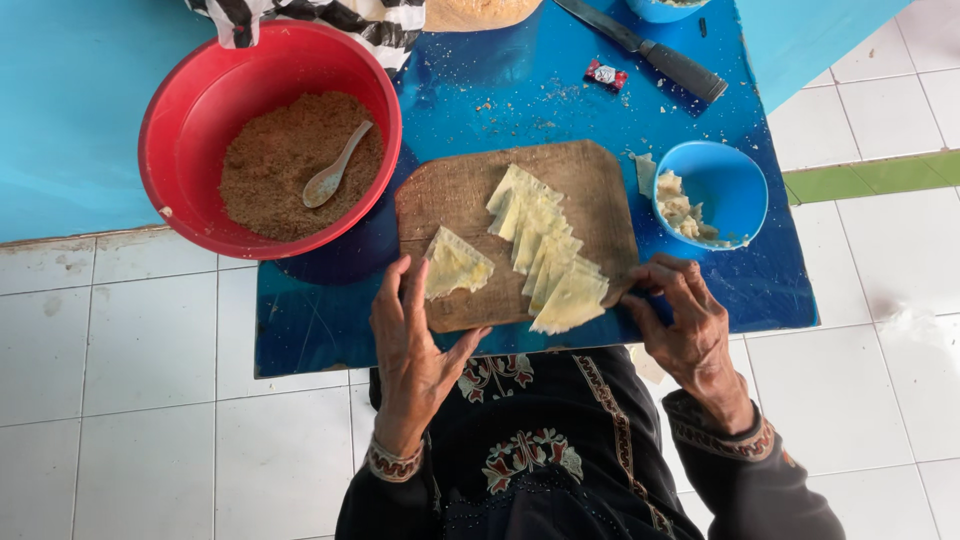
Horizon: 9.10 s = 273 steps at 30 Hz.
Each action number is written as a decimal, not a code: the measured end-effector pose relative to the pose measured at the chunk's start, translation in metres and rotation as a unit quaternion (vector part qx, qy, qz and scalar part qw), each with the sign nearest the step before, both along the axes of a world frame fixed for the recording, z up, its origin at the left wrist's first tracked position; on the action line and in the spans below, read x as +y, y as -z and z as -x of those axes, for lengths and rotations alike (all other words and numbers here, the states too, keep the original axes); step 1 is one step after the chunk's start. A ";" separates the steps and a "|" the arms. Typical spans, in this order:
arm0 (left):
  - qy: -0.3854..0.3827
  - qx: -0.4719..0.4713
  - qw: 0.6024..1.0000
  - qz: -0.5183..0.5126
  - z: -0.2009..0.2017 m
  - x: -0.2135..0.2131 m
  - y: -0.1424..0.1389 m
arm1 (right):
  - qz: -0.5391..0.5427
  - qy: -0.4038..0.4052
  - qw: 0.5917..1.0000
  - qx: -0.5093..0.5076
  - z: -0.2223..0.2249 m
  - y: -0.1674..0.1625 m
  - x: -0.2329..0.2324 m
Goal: The person sits at a low table and folds square pastry wrappers one at a time into triangles, stacking the folded pieces on a wooden board. They occasionally reach into a red bowl of brown grated mixture and press filling into a wrapper while folding.
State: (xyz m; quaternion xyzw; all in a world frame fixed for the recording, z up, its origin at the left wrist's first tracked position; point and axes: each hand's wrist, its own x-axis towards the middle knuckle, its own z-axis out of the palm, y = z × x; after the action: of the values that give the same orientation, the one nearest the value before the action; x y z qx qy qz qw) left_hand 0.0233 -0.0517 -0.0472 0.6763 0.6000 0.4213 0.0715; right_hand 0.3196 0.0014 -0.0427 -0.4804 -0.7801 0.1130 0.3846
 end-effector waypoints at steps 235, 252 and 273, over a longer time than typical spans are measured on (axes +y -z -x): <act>-0.004 -0.015 0.999 -0.037 0.044 0.008 -0.001 | -0.111 -0.294 0.936 -0.160 0.157 -0.046 0.044; -0.017 -0.015 1.000 -0.011 0.053 0.006 -0.011 | 0.015 -0.324 0.932 -0.161 0.172 -0.051 0.065; -0.027 0.094 0.995 -0.018 0.061 -0.005 -0.038 | -0.057 -0.340 0.922 -0.178 0.170 -0.074 0.045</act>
State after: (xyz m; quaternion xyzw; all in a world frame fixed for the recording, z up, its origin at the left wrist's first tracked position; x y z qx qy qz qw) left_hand -0.0374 -0.0571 -0.0095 0.6978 0.6143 0.3683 -0.0082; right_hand 0.1492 0.0468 0.0313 -0.1759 -0.9571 0.1052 0.2047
